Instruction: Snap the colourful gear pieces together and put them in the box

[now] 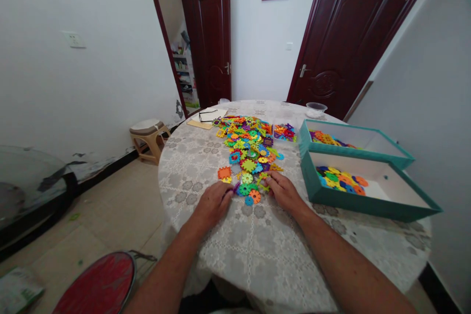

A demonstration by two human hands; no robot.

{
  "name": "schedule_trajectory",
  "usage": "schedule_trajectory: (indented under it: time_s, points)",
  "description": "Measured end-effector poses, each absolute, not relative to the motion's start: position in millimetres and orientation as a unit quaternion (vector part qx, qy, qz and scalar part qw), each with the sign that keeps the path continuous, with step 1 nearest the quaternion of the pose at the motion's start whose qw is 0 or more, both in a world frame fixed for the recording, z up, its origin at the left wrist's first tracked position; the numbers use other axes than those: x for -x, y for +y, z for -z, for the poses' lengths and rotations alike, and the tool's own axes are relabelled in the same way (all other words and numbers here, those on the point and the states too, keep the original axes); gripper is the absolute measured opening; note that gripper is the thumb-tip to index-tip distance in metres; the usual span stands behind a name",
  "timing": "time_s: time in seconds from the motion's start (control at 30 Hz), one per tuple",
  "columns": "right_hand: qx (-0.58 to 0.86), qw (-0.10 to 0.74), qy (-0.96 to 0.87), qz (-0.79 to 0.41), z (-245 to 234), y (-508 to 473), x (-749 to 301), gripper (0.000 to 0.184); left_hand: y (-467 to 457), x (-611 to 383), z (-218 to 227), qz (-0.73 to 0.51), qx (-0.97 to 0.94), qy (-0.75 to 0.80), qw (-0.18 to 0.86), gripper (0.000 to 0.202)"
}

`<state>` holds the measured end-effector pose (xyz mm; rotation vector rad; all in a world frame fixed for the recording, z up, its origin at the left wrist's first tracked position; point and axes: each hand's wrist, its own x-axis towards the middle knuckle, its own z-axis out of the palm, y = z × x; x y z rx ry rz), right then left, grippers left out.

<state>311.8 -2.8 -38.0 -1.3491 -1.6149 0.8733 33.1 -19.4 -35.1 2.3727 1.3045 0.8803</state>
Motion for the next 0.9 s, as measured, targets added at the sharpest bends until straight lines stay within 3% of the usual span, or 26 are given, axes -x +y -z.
schedule_trajectory:
  time_s: [0.2,0.5,0.77,0.9]
  points:
    - [0.535,0.447,-0.628,-0.346,36.9,0.2,-316.7,0.033,-14.0,-38.6,21.2,-0.356,-0.757,0.505,0.213,0.030]
    - [0.485,0.469,-0.615,-0.409,36.3,-5.6,-305.4,0.033,6.6,-73.7,4.8,-0.342,-0.734,0.452,0.374,0.032]
    - [0.487,0.473,-0.601,-0.421,32.2,-5.0,-303.5,0.028,14.7,-79.5,18.3,-0.378,-0.718,0.472,0.344,0.035]
    - [0.496,0.459,-0.617,-0.404,34.9,-3.1,-302.2,0.023,16.2,-65.6,26.3,-0.453,-0.708,0.487,0.237,0.031]
